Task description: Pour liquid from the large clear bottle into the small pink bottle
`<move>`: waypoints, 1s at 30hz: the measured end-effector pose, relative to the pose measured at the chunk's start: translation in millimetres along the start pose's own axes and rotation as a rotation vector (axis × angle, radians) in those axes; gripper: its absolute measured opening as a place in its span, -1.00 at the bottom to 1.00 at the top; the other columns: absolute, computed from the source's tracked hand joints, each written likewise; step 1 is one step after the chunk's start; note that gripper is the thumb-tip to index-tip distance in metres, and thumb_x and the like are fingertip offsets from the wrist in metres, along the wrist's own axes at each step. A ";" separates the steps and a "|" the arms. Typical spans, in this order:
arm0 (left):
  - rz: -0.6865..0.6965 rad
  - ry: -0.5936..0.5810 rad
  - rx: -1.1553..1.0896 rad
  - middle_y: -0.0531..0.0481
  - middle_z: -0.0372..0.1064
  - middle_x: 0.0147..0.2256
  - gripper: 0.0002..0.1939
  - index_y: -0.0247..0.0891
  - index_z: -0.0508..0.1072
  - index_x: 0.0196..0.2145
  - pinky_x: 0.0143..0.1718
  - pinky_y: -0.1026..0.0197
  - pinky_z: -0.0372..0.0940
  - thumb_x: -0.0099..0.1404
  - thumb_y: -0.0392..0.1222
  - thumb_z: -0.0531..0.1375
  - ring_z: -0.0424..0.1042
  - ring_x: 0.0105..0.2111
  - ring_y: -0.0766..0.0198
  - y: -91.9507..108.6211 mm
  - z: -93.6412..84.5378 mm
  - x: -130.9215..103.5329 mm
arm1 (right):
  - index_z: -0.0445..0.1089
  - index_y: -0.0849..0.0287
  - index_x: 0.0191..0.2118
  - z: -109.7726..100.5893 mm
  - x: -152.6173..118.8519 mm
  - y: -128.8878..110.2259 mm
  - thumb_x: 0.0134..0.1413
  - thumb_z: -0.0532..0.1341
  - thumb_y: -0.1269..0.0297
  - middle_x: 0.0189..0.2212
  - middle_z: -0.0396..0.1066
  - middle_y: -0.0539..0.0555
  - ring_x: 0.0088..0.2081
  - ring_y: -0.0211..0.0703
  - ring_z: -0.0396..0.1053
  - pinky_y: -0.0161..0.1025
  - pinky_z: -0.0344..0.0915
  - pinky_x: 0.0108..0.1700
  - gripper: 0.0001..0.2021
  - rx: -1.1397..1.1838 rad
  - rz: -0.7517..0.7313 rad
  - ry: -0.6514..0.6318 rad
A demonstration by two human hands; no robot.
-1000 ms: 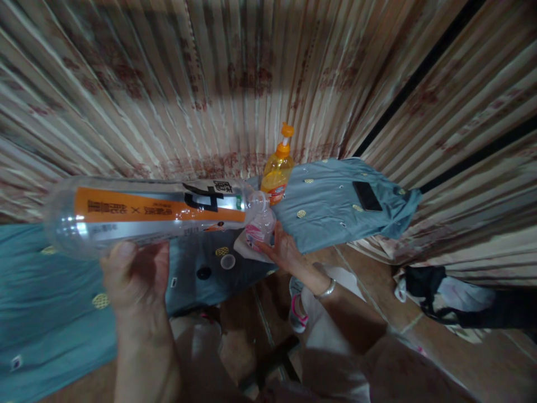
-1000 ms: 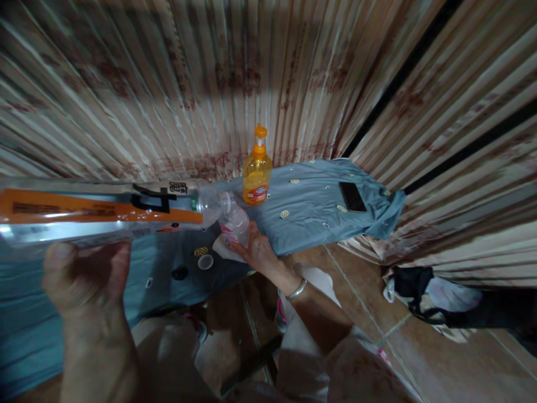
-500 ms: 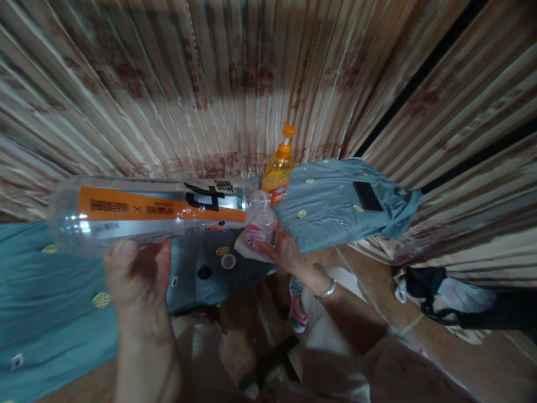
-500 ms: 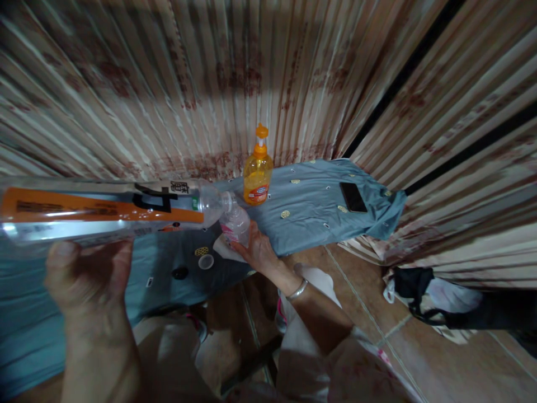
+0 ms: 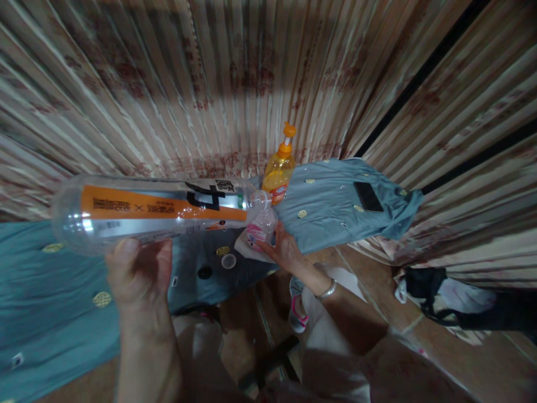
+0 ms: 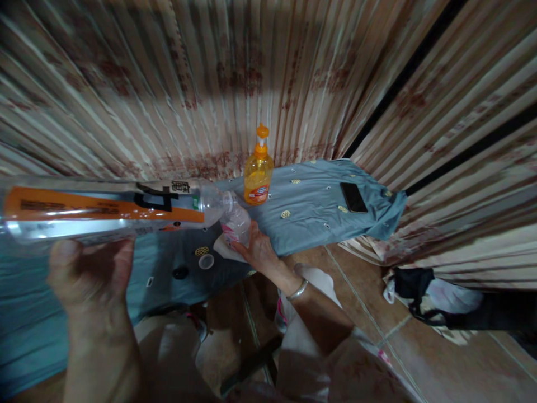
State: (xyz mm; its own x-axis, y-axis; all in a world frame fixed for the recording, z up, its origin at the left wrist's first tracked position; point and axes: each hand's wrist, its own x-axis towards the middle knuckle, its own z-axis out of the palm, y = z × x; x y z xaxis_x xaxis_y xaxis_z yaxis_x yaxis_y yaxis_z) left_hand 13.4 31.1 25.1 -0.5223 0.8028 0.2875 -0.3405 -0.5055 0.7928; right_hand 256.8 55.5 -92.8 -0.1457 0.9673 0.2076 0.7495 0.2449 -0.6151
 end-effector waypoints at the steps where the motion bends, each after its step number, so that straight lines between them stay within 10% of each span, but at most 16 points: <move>1: -0.015 -0.008 0.012 0.09 0.59 -0.24 -0.45 0.10 0.56 -0.21 -0.08 -0.13 0.55 -0.22 0.05 0.54 0.57 -0.03 -0.10 1.0 -0.6 -0.4 | 0.23 0.14 0.12 0.5 -0.1 0.5 0.15 0.37 0.15 -0.22 0.58 0.18 -0.23 0.11 0.60 -0.01 0.55 -0.23 -0.50 0.003 -0.002 -0.003; 30: 0.039 -0.039 -0.007 0.05 0.60 -0.15 -0.36 0.08 0.55 -0.02 0.03 -0.19 0.47 -0.14 -0.07 0.44 0.54 0.02 -0.11 0.9 6.0 -0.9 | 0.30 0.21 0.09 -4.3 -1.1 -8.8 0.13 0.40 0.23 -0.26 0.58 0.21 -0.27 0.09 0.59 -0.11 0.51 -0.28 -0.54 -0.028 0.025 -0.010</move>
State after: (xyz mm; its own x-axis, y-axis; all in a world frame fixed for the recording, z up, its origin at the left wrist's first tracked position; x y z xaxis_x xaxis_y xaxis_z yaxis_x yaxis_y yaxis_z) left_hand 18.3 31.8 28.8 -0.5043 0.7942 0.3391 -0.3264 -0.5388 0.7766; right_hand 253.2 52.0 -84.3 -0.1327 0.9738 0.1845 0.7711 0.2184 -0.5982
